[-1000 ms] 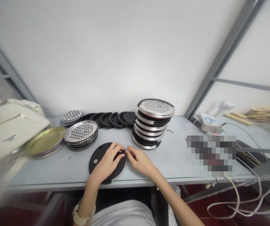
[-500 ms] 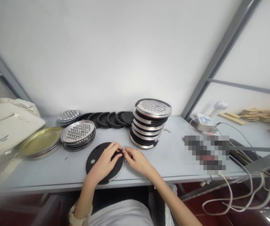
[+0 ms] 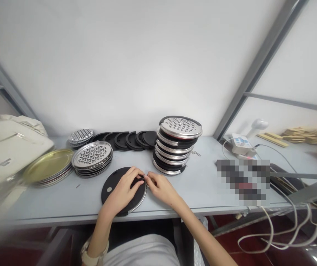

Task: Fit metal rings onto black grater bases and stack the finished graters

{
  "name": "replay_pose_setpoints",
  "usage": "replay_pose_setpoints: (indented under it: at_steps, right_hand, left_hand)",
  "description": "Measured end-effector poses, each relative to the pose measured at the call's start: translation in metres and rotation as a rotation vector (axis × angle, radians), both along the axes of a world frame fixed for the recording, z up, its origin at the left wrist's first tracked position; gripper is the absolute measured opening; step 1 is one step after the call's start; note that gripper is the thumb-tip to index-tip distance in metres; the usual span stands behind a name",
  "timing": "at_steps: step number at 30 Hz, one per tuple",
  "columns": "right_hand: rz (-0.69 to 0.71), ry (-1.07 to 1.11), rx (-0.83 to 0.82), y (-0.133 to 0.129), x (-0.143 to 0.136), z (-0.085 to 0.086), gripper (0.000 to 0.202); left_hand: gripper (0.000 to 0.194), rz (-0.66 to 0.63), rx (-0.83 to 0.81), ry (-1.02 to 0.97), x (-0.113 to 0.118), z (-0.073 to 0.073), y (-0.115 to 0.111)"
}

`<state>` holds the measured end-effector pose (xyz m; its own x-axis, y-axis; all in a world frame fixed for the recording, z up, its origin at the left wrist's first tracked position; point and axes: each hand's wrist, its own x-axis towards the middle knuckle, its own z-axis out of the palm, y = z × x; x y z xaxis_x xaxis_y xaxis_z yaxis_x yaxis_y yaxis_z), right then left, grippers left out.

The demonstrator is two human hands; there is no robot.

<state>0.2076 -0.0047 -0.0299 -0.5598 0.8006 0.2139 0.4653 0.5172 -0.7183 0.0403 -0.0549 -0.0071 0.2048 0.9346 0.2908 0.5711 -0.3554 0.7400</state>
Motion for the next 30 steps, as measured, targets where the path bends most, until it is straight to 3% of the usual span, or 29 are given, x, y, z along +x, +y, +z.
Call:
replay_pose_setpoints:
  at_steps: [30]
  right_hand:
    - [0.034, 0.011, -0.021, 0.0009, 0.0005, -0.0001, 0.032]
  left_hand:
    - [0.02, 0.056, -0.021, 0.028, -0.001, -0.0089, -0.0009]
